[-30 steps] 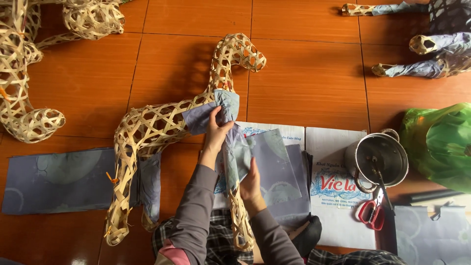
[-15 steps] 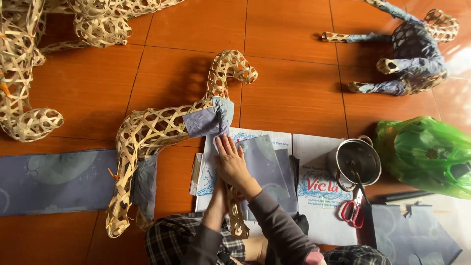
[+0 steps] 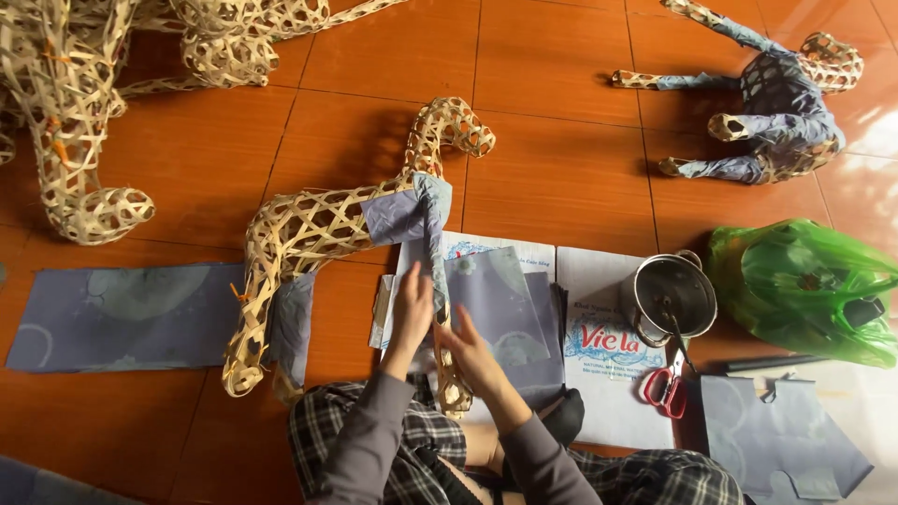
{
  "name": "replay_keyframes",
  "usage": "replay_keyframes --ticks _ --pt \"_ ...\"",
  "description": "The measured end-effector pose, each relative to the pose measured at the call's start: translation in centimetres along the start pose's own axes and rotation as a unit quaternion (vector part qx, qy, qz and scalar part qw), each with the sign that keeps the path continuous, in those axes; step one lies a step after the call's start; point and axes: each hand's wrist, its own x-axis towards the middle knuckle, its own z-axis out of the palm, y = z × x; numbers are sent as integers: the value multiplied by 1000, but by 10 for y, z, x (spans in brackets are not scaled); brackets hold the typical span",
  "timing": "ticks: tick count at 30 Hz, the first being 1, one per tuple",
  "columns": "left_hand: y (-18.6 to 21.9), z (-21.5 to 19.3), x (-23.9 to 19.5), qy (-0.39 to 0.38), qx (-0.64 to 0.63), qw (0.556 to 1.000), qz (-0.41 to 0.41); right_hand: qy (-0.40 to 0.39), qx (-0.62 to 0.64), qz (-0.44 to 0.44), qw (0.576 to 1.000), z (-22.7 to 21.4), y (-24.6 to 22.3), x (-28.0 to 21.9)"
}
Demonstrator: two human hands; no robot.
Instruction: Applying glue to paper strips and pasting them onto a woven bamboo giraffe frame to cover its surface.
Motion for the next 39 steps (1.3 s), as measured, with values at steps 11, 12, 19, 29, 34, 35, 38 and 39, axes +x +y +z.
replay_keyframes --ticks 11,12,19,29,34,35,38,39 --pt "-37 41 82 -122 -208 949 -203 -47 303 132 943 25 10 -23" --pt "-36 42 81 -123 -208 949 -203 -47 304 132 942 24 12 -22" --pt "82 -21 41 -165 -251 934 -191 -88 406 83 906 35 8 20" --pt "-98 -14 -60 -122 -384 837 -369 10 -195 -142 970 17 16 110" --pt "-144 11 -109 -117 -184 949 -228 95 -517 -82 847 -40 133 74" --pt "-145 15 -106 -119 -47 981 -149 75 -574 -19 816 -49 159 65" --pt "-194 45 -83 -84 204 972 -83 82 -523 -23 848 -55 192 57" --pt "-193 49 -85 -87 204 972 -82 83 -522 -21 849 -70 211 69"
